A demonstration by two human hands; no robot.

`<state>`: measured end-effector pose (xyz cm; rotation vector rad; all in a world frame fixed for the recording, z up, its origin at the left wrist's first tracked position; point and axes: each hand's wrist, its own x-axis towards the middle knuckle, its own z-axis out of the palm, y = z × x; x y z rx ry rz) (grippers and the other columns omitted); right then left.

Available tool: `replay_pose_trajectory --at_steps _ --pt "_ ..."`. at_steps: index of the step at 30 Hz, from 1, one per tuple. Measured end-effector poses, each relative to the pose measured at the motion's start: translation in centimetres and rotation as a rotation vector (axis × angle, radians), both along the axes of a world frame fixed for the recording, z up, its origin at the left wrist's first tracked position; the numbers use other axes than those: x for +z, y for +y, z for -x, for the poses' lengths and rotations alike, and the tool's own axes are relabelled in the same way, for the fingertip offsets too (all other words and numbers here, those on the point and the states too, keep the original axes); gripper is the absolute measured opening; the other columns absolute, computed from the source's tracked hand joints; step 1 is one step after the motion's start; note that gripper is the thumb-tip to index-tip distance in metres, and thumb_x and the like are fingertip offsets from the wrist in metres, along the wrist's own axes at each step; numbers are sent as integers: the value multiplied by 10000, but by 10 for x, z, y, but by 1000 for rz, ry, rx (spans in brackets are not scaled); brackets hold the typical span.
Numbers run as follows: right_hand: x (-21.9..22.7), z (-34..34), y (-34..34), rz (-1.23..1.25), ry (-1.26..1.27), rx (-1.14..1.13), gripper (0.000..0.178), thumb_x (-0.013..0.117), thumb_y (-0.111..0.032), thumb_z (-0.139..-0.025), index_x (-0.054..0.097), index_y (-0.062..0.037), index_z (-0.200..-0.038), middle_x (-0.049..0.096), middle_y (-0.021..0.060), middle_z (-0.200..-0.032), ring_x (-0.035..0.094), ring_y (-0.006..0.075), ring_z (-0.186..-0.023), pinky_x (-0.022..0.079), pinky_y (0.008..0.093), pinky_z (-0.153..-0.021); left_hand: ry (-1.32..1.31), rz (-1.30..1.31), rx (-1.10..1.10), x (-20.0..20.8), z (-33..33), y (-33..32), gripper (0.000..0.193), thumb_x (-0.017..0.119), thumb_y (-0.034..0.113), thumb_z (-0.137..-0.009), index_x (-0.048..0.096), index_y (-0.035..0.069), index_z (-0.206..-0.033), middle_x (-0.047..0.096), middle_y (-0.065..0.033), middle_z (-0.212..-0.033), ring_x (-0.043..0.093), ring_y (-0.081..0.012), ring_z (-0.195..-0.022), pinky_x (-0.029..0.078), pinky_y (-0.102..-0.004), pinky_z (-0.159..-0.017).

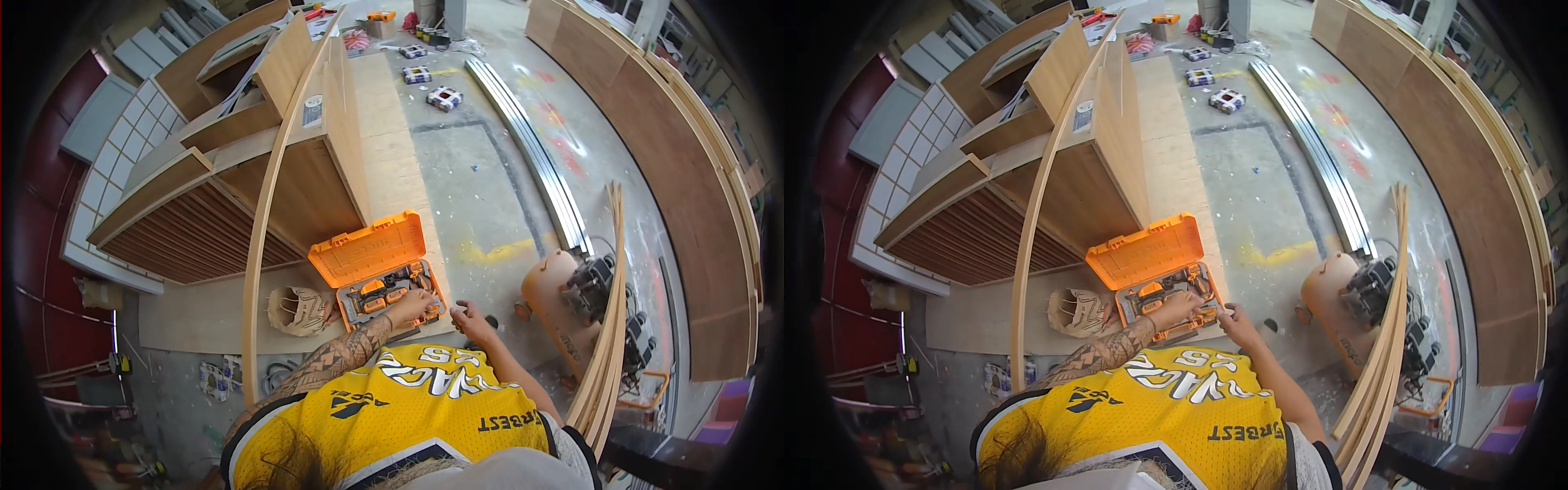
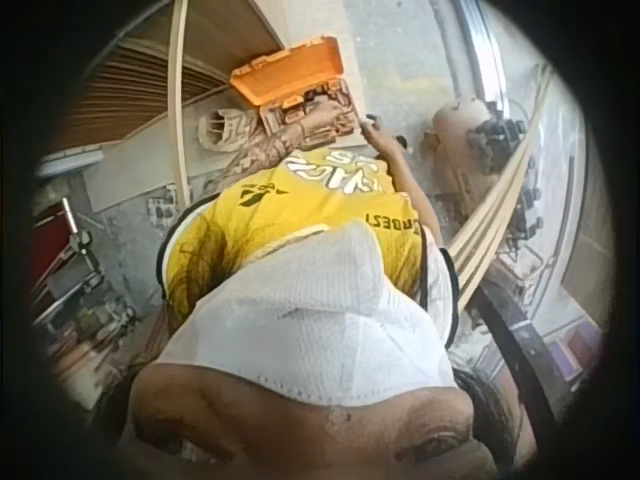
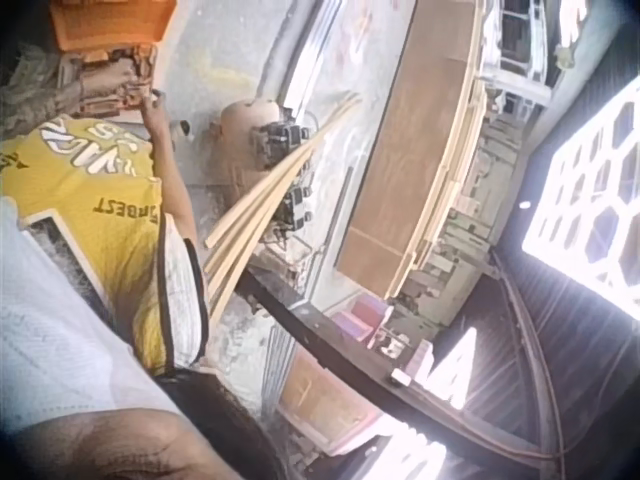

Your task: The recorder uses a measuring tape and pencil to mark wood for a construction project, referencing a set of printed plans.

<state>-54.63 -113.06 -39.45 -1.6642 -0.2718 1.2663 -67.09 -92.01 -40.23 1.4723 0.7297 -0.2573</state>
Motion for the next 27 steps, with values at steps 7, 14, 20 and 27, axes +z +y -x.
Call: replay_pose_trajectory --at_steps 7,14,20,27 --pt "-3 -167 58 -70 -246 616 798 753 -387 -976 334 -14 -1543 687 121 -1026 595 144 -890 512 310 -736 -107 275 160 -23 -119 -16 239 704 240 -970 698 27 -1079 685 -14 -880 585 -94 -708 449 -233 -572" --pt "-17 -424 80 -168 -289 846 773 758 -316 -973 317 -42 -1546 666 133 -1052 620 207 -949 526 378 -834 -68 26 262 18 -357 -7 244 765 271 -917 715 42 -988 682 -29 -857 603 -101 -734 478 -266 -599" --pt "35 -585 68 -153 -593 731 629 821 -241 -870 553 -81 -1416 735 213 -1030 712 361 -980 574 443 -873 -99 165 699 15 -407 64 224 601 295 -994 683 96 -932 583 10 -748 488 -80 -572 377 -266 -464" --pt "90 -794 85 -70 -1100 844 458 805 -169 -799 688 -125 -1240 714 147 -992 642 358 -967 487 463 -941 -266 9 1669 49 -305 229 231 608 366 -984 567 172 -865 502 39 -676 373 -71 -457 277 -234 -368"
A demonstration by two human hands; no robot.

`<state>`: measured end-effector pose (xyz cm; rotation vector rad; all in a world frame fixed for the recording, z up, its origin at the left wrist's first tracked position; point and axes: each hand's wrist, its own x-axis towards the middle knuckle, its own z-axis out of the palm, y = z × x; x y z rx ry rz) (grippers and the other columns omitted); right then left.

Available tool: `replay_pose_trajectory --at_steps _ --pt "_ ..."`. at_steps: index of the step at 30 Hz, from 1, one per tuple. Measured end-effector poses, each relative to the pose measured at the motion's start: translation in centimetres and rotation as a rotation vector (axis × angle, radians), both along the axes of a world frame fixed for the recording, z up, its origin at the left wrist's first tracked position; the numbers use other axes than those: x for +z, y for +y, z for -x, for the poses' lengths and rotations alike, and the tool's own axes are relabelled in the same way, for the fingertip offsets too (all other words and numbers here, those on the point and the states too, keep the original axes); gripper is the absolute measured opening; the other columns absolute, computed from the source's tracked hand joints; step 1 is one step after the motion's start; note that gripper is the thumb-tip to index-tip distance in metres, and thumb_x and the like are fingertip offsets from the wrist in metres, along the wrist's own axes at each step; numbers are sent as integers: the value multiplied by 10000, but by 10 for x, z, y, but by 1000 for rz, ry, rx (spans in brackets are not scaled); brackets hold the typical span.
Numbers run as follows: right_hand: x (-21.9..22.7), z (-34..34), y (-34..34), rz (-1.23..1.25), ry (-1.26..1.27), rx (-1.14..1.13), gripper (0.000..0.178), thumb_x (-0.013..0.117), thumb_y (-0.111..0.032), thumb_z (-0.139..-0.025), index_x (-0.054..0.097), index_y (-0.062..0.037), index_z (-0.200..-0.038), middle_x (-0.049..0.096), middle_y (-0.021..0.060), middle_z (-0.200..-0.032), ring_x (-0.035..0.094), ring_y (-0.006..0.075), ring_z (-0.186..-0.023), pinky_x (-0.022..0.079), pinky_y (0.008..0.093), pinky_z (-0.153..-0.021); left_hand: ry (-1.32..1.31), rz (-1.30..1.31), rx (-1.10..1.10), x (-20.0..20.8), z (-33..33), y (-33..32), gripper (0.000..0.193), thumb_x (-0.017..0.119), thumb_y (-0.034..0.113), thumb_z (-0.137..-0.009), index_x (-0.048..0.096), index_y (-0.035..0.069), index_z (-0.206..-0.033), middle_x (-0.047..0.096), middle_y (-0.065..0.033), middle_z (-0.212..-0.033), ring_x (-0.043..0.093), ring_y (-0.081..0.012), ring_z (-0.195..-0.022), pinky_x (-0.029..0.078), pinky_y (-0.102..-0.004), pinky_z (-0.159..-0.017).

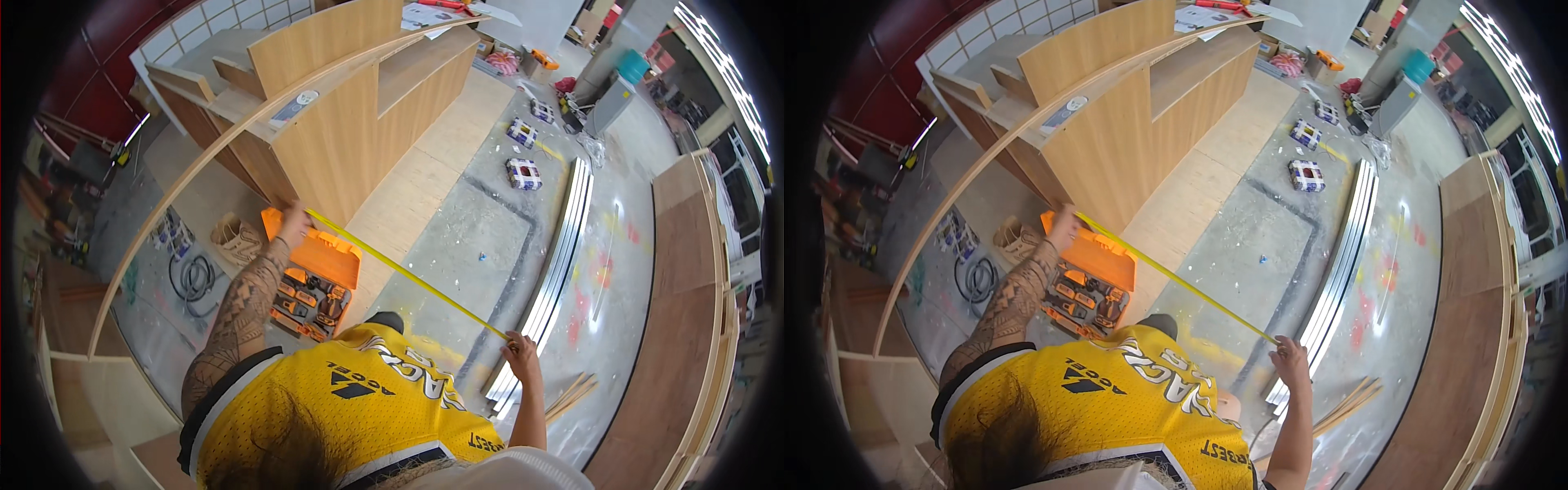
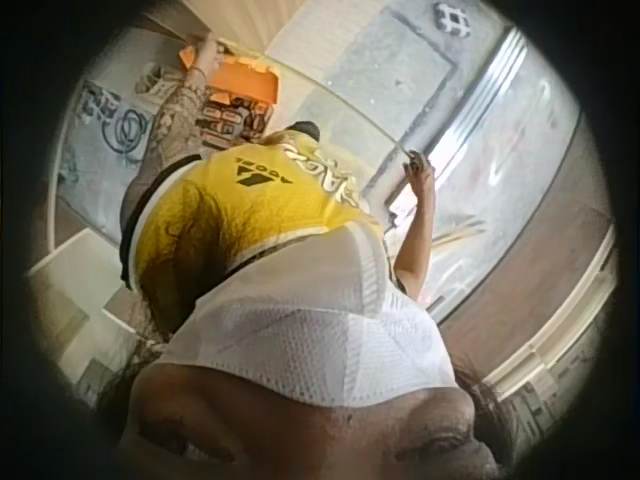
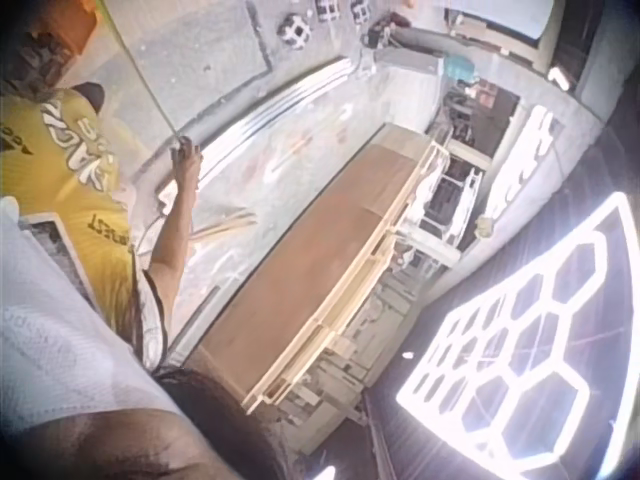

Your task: The recorder uses a measuring tape and pencil to mark wood for a construction project, referencing a set of printed plans.

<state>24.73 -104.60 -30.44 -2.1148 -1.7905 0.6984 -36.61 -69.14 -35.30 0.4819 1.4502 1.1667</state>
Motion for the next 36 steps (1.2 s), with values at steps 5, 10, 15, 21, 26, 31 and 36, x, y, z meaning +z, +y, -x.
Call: replay_pose_trajectory --at_steps 5,10,15,21,26,31,36 --pt "12 -75 58 41 -9 60 300 753 -156 -841 724 -110 -1136 717 129 -948 657 345 -944 495 452 -912 -17 92 183 -27 -23 8 296 615 400 -1004 577 156 -842 487 38 -639 351 -66 -435 246 -240 -363" --pt "67 -112 212 20 -136 196 220 769 -114 -829 749 -78 -1045 714 137 -868 673 329 -808 526 409 -775 -414 229 53 -115 -204 28 246 638 386 -1029 650 165 -920 624 36 -758 541 -47 -590 327 -194 -442" --pt "139 -64 405 -17 -440 389 190 757 -170 -828 767 -99 -1004 692 143 -877 654 341 -900 492 458 -845 -908 347 -368 -91 -375 64 233 669 327 -1033 655 106 -1104 722 -18 -1015 709 -85 -904 390 -164 -446" --pt "173 -23 573 -197 -650 676 273 774 -220 -818 775 -143 -1080 678 150 -1017 622 340 -1031 475 474 -914 -1109 276 -139 -90 -425 193 225 644 350 -1044 651 126 -1060 728 -3 -1000 692 -26 -856 352 -192 -434" --pt "230 -11 696 -456 -881 921 396 778 -200 -807 750 -158 -1200 652 115 -1062 603 303 -1053 466 462 -950 -1007 195 174 -120 -414 282 201 633 391 -1048 632 196 -998 726 59 -904 661 6 -748 306 -187 -445" --pt "344 26 787 -672 -931 1193 398 795 -120 -774 748 -141 -1168 634 120 -1086 590 304 -1038 459 474 -950 -805 225 665 -185 -380 331 251 618 438 -1050 628 197 -981 695 78 -842 615 -4 -634 295 -188 -449" --pt "358 88 815 -911 -940 1408 246 757 -109 -824 765 -119 -1070 648 105 -1071 608 293 -1076 483 450 -969 -865 -15 654 -164 -367 338 303 609 451 -1053 627 152 -1014 710 63 -885 655 -16 -711 307 -191 -466"
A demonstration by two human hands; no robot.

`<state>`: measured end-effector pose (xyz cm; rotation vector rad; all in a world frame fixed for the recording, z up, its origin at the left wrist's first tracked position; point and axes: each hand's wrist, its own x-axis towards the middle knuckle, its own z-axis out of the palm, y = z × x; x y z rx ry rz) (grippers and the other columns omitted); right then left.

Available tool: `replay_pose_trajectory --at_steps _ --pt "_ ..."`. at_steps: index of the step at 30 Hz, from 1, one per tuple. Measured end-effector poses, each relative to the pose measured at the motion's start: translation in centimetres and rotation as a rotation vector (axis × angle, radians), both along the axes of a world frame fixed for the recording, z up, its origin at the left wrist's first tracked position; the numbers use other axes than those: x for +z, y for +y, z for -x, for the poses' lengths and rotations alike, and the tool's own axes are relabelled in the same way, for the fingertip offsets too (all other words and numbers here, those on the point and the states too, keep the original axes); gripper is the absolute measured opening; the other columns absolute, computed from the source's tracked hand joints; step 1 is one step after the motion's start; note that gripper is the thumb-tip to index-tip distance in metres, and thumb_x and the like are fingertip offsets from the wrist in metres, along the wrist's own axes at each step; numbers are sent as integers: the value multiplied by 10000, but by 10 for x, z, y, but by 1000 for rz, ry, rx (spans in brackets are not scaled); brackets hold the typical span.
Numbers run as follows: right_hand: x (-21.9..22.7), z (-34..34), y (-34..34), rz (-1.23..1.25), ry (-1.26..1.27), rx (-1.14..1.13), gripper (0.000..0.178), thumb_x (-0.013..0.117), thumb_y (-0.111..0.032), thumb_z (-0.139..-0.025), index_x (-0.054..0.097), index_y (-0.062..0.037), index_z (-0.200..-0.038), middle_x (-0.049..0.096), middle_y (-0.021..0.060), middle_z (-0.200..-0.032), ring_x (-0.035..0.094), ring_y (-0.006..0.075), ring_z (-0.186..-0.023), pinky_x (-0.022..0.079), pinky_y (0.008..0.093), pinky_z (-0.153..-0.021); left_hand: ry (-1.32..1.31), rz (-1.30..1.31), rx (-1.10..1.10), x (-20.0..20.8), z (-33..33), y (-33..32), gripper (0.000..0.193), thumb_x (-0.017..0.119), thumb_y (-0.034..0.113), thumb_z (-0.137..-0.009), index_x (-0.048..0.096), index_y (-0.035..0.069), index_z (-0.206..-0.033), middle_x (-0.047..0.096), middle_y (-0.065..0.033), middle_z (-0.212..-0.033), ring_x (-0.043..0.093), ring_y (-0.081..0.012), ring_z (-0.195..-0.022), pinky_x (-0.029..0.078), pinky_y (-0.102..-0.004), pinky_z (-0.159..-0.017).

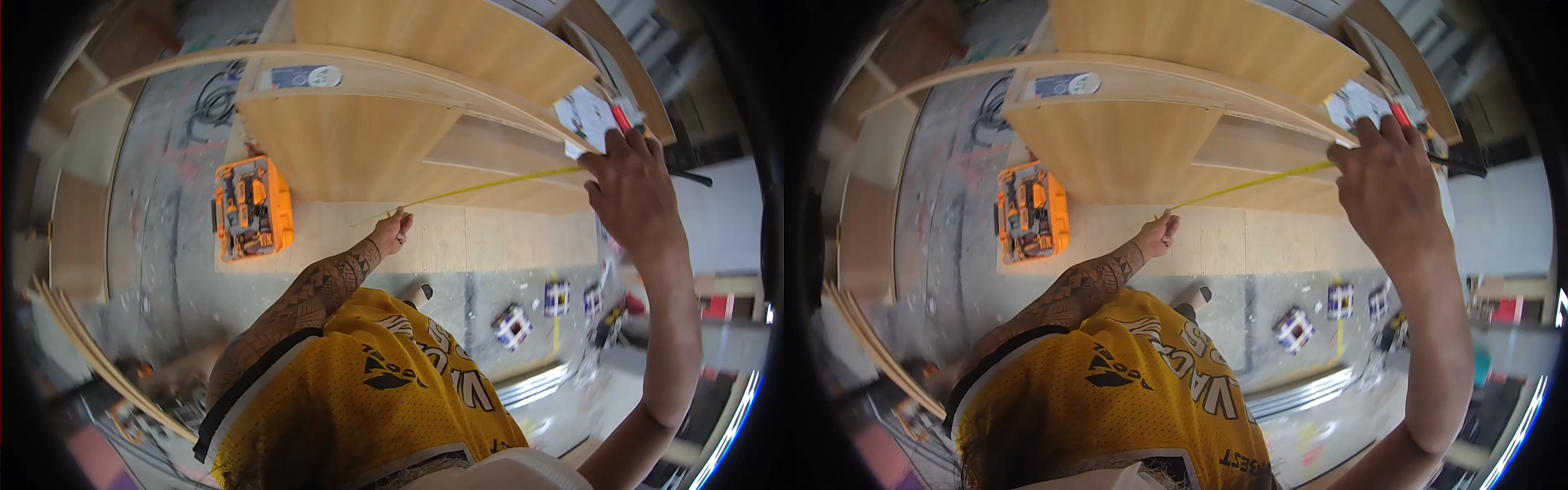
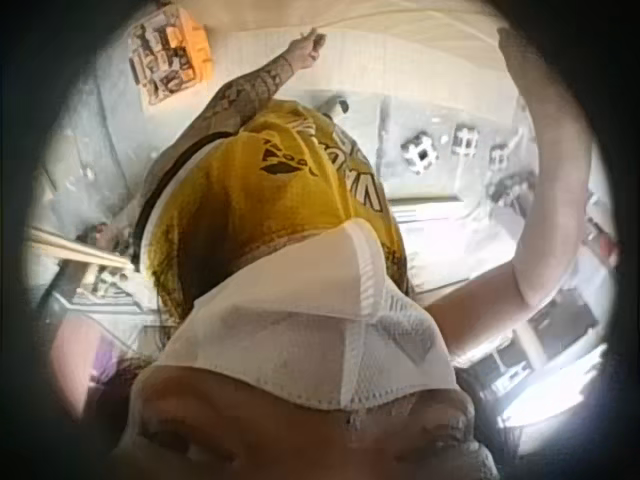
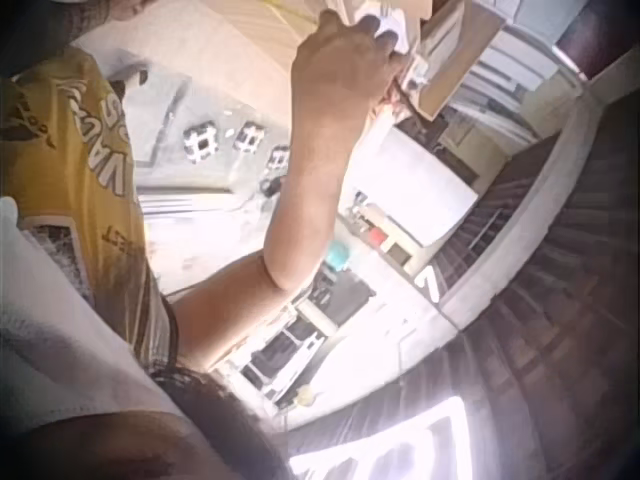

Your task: The recorder uses a measuring tape and pencil to mark wood for a construction project, referencing a set of printed plans.

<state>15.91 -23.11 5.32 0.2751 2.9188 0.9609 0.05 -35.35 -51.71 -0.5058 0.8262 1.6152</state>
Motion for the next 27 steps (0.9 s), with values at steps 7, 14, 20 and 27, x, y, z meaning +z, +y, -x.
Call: replay_pose_trajectory --at_steps 7,14,20,27 --pt "-27 -12 24 -242 -82 328 136 662 -130 -897 771 -95 -972 685 91 -1055 655 267 -1063 515 417 -933 190 112 137 27 -158 -26 301 661 369 -1035 614 99 -1161 712 -9 -1112 684 -52 -922 345 -162 -482" --pt "-66 -19 40 -231 -85 417 147 634 -90 -876 739 -46 -970 700 124 -1073 669 301 -1062 525 435 -921 1654 1055 -762 -116 -334 -190 80 736 175 -830 713 105 -862 694 -125 -880 705 -342 -936 573 -463 -796" --pt "-72 -24 55 -213 -65 412 169 679 -119 -852 736 -37 -989 706 138 -1085 676 320 -1091 556 456 -916 1068 1159 -1290 -196 -503 -325 66 737 183 -868 721 239 -899 692 33 -1067 703 -166 -1062 584 -356 -833" --pt "-81 -27 32 -235 -88 370 222 698 -121 -849 751 -40 -1048 705 150 -1125 684 337 -1098 568 463 -945 589 749 104 -204 -552 -342 274 637 294 -968 716 32 -977 755 -88 -860 732 -178 -714 551 -324 -576"
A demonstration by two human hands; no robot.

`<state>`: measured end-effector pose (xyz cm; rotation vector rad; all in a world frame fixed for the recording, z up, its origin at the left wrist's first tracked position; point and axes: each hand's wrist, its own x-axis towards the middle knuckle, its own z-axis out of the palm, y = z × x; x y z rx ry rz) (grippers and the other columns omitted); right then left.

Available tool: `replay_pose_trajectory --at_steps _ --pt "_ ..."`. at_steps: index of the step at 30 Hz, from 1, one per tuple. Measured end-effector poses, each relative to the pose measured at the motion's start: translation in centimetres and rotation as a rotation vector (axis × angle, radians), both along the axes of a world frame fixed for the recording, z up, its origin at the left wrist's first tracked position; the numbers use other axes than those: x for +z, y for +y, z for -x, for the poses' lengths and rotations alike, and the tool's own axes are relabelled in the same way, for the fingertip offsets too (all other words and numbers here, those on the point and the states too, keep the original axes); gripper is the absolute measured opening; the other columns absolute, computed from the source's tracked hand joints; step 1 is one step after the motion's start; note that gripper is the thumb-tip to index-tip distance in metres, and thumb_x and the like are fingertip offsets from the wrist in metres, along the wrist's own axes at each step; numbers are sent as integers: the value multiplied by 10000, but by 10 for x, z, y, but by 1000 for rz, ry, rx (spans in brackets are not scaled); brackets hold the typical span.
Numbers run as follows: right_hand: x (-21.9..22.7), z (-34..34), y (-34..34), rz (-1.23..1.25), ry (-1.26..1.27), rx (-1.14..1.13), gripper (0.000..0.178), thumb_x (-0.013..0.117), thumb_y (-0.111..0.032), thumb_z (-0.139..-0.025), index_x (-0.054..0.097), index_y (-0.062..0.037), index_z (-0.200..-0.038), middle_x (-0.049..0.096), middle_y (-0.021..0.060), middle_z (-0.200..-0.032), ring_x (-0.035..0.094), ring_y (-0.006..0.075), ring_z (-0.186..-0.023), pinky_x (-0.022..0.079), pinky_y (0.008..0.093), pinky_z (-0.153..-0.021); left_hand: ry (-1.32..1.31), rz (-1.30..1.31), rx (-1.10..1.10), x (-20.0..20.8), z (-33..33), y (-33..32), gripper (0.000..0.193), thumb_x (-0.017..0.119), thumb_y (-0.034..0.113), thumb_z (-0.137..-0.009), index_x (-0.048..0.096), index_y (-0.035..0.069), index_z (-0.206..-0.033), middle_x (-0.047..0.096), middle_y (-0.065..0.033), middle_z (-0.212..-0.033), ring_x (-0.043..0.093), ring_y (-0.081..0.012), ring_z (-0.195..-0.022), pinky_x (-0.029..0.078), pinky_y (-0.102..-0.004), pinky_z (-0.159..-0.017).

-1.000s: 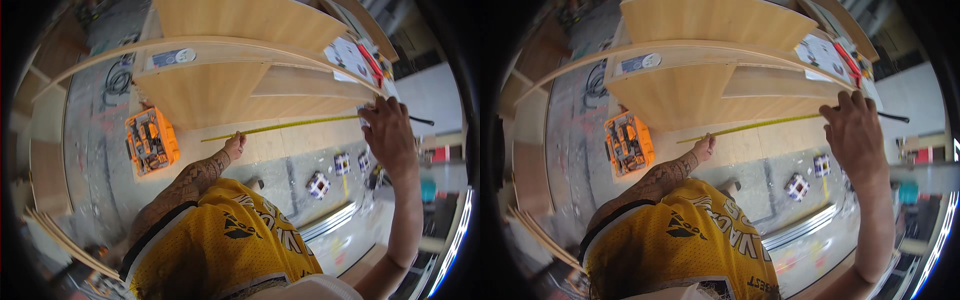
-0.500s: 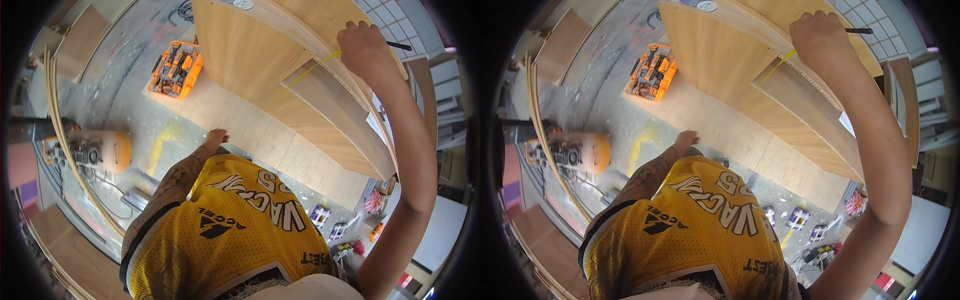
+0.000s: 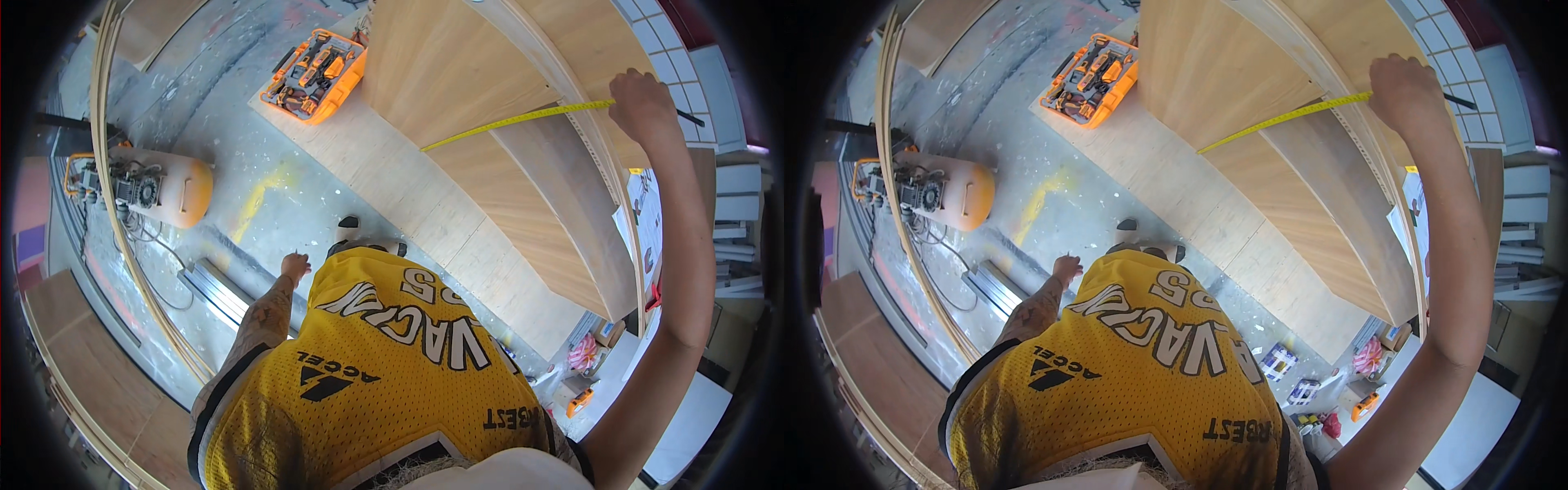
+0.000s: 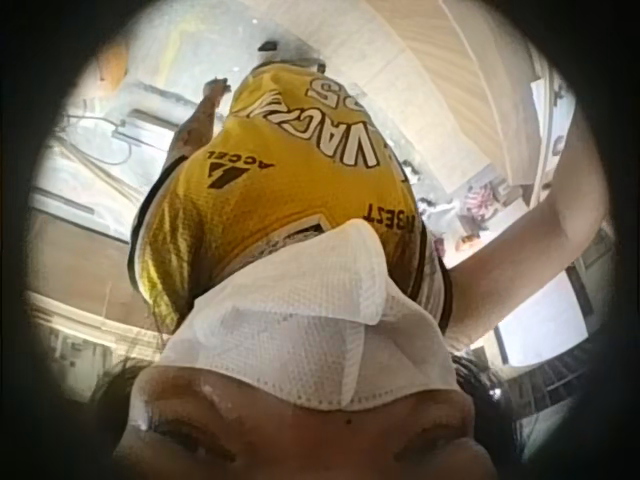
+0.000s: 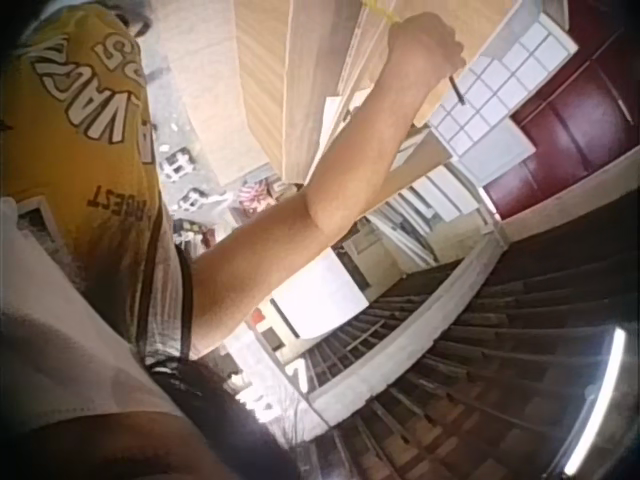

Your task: The recorder uses a measuring tape and pencil to mark wood for a construction project, referencing a set of printed plans.

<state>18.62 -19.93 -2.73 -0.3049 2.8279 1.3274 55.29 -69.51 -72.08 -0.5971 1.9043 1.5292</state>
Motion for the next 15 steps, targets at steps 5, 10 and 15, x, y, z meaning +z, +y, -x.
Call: replay_pose_trajectory --at_steps 5,10,15 --pt "0 -10 -28 -75 -39 -96 219 692 -148 -885 713 -32 -1070 718 145 -1144 680 337 -1123 561 460 -947 -130 -7 223 76 56 31 316 619 320 -996 662 21 -1088 738 -97 -931 719 -182 -742 462 -286 -481" --pt "6 -11 -37 -57 8 -69 214 700 -133 -866 733 -38 -1055 708 147 -1129 677 333 -1113 565 462 -946 -38 -42 238 88 89 21 322 628 312 -982 666 22 -1118 744 -95 -948 720 -177 -753 447 -283 -484" --pt "12 -12 -44 -56 18 -18 188 676 -111 -882 717 -14 -1037 710 155 -1127 679 337 -1115 558 479 -953 61 -44 312 59 73 -19 350 622 284 -980 675 -23 -1141 743 -130 -963 721 -200 -786 567 -317 -630"
